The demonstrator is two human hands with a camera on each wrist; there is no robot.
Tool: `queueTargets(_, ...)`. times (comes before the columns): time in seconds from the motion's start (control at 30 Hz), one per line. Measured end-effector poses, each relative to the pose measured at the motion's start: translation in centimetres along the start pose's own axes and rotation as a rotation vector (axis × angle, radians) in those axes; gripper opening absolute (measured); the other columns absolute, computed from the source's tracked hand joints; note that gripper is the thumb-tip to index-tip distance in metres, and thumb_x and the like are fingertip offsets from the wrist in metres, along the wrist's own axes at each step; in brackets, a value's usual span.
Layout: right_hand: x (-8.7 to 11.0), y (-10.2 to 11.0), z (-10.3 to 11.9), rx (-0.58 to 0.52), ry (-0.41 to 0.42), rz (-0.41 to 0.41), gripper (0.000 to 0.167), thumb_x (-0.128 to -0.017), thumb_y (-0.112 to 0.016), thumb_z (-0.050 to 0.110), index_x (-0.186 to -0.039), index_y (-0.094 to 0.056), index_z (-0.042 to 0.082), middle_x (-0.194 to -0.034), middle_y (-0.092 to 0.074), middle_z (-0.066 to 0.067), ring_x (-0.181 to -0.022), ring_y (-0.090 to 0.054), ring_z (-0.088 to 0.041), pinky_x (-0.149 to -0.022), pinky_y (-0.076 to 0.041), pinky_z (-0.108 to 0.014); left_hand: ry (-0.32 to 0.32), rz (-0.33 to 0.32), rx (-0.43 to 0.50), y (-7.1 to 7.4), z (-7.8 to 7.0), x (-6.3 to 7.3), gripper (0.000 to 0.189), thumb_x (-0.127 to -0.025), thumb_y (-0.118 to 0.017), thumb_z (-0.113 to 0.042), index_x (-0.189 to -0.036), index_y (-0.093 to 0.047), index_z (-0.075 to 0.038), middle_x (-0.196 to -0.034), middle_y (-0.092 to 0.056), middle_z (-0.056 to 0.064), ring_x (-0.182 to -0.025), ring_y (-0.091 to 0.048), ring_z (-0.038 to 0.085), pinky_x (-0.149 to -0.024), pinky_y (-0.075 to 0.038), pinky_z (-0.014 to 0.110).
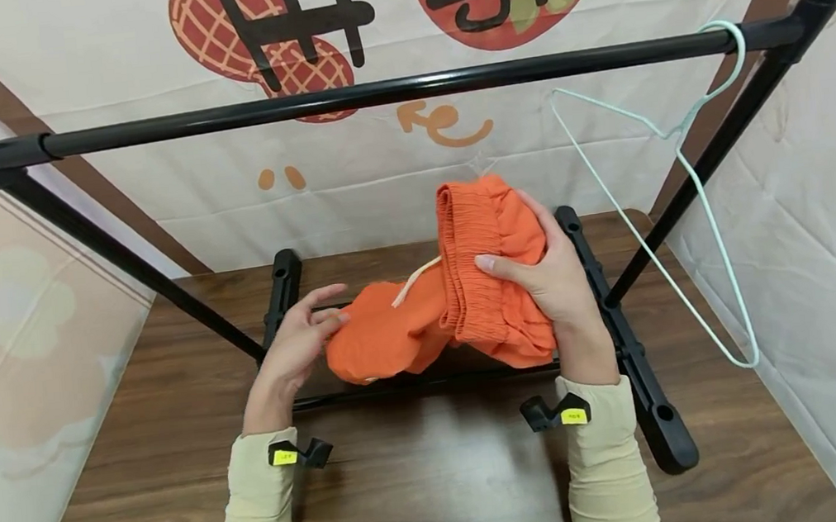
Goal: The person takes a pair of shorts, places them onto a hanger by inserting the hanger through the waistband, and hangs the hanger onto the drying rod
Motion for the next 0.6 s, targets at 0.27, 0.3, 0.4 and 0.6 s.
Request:
queueTargets(0.27,-0.9,-0.5,-0.2,-0.045,-0.001,0.014,0.082,-0.091,-0.079,0.006,-0.159,-0.041,0.029,-0.136,-0.057,0.001,-0.121,-0.057,-0.017,-0.094,-0.055,-0.020,-0.110,-0.085,-0.189,1.4,-0.8,1.1,0.041,-0.109,-0.057,-0.032,-0.146,-0.055,-0.014,-0.126,-0.070,0.014,-0.107,-0.070,0.023,-0.098,-0.060,0.041)
queueTargets(0.3,-1.2,-0.8,-0.2,-0.045,-0.001,0.020,0.082,-0.091,-0.080,0.006,-0.159,-0.041,0.030,-0.137,-0.057,0.000,-0.121,-0.057,-0.018,-0.094,-0.054,-0.020,-0.134,-0.075,-0.238,1.1,-1.3,1.2,0.045,-0.108,-0.058,-0.039,-0.146,-0.055,-0.015,-0.132,-0.067,0.014,-0.115,-0.068,0.025,-0.102,-0.058,0.045)
queueTargets(0.4,-2.1,-1.9,-0.4,-0.062,-0.011,0.054,0.081,-0.091,-0.079,0.006,-0.159,-0.042,0.031,-0.138,-0.058,0.000,-0.122,-0.057,-0.017,-0.097,-0.054,-0.021,-0.223,-0.052,-0.403,0.0,-2.7,1.4,0.055,-0.105,-0.059,-0.051,-0.150,-0.052,-0.020,-0.150,-0.055,0.011,-0.137,-0.056,0.031,-0.113,-0.049,0.054)
queueTargets(0.6,-3.0,-4.3,-1.2,-0.158,-0.037,0.160,0.079,-0.094,-0.070,0.001,-0.162,-0.039,0.027,-0.135,-0.060,0.001,-0.120,-0.059,-0.012,-0.100,-0.053,-0.020,-0.286,0.059,-0.319,-3.2,-4.9,1.2,0.065,-0.105,-0.058,-0.054,-0.162,-0.036,-0.031,-0.162,-0.043,0.007,-0.144,-0.053,0.033,-0.117,-0.045,0.057)
Point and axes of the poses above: each hand's wrist, its own x-axis away from the middle knuckle, its own y-axis out of the back of the hand, z = x × y, the point moved 3 cm from there along -x, towards the middle knuckle
